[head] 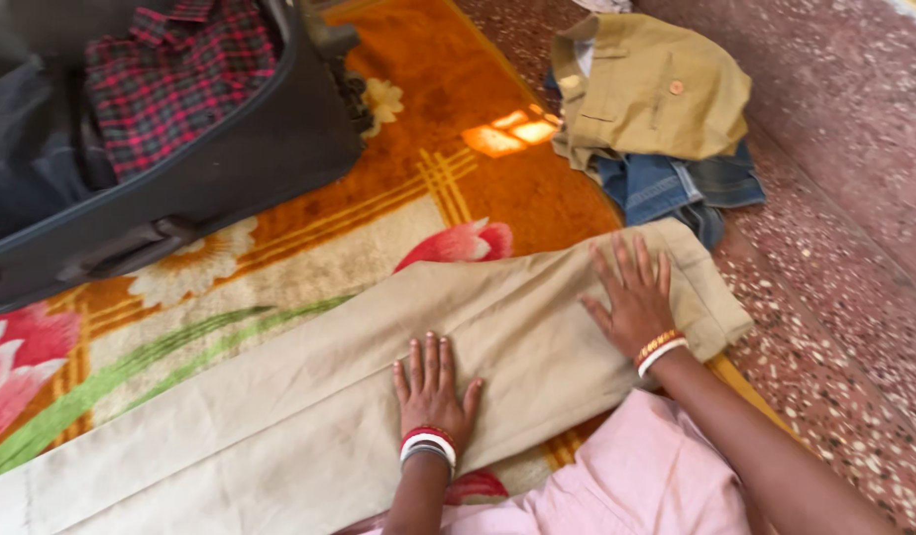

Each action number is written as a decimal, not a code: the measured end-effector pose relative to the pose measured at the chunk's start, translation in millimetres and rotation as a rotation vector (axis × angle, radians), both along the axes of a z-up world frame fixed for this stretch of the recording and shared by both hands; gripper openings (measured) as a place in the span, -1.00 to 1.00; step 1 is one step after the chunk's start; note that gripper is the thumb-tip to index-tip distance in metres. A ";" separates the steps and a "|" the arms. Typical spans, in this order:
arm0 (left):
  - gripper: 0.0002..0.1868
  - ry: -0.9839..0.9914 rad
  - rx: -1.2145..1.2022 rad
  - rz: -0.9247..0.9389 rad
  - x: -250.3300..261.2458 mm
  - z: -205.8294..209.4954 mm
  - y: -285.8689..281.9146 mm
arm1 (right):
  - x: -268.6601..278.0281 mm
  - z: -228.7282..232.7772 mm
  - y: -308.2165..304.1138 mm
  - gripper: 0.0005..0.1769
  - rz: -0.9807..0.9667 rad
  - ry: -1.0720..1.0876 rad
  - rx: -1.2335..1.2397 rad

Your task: The person folds a pair of beige trousers on a patterned mat and places them into an open suitcase. The person then picks up a second pair of khaki trousers, folds them, and places them into the suitcase.

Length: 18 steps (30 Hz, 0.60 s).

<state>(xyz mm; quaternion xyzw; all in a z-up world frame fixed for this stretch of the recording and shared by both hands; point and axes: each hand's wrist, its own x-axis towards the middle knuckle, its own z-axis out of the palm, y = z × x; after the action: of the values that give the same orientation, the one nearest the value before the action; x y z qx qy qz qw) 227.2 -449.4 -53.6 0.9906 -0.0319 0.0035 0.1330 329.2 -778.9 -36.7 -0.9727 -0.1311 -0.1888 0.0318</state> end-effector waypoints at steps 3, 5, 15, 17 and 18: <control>-0.10 0.041 -0.009 0.001 -0.7 -0.5 -1.3 | -9.9 -10.4 -1.9 -0.15 -0.063 0.164 -0.071; -0.10 0.051 -0.018 -0.002 0.7 0.1 -0.4 | -6.6 -15.6 -10.9 -0.16 -0.131 0.247 -0.123; -0.09 0.208 -0.088 -0.103 -23.3 11.2 8.8 | 18.5 -13.0 25.2 -0.18 -0.361 0.569 -0.187; -0.09 0.244 -0.079 -0.137 -29.1 12.9 13.5 | 13.5 -16.7 64.1 -0.20 -0.380 0.524 -0.156; -0.10 0.253 -0.073 -0.156 -31.5 13.3 20.3 | 7.8 -20.5 88.9 -0.15 -0.263 0.410 -0.056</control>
<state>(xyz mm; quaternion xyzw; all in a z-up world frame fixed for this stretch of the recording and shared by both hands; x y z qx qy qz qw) 195.7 -429.1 -40.2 0.9722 -0.0915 -0.1304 0.1715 337.0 -690.0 -57.2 -0.9999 0.0007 0.0135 0.0060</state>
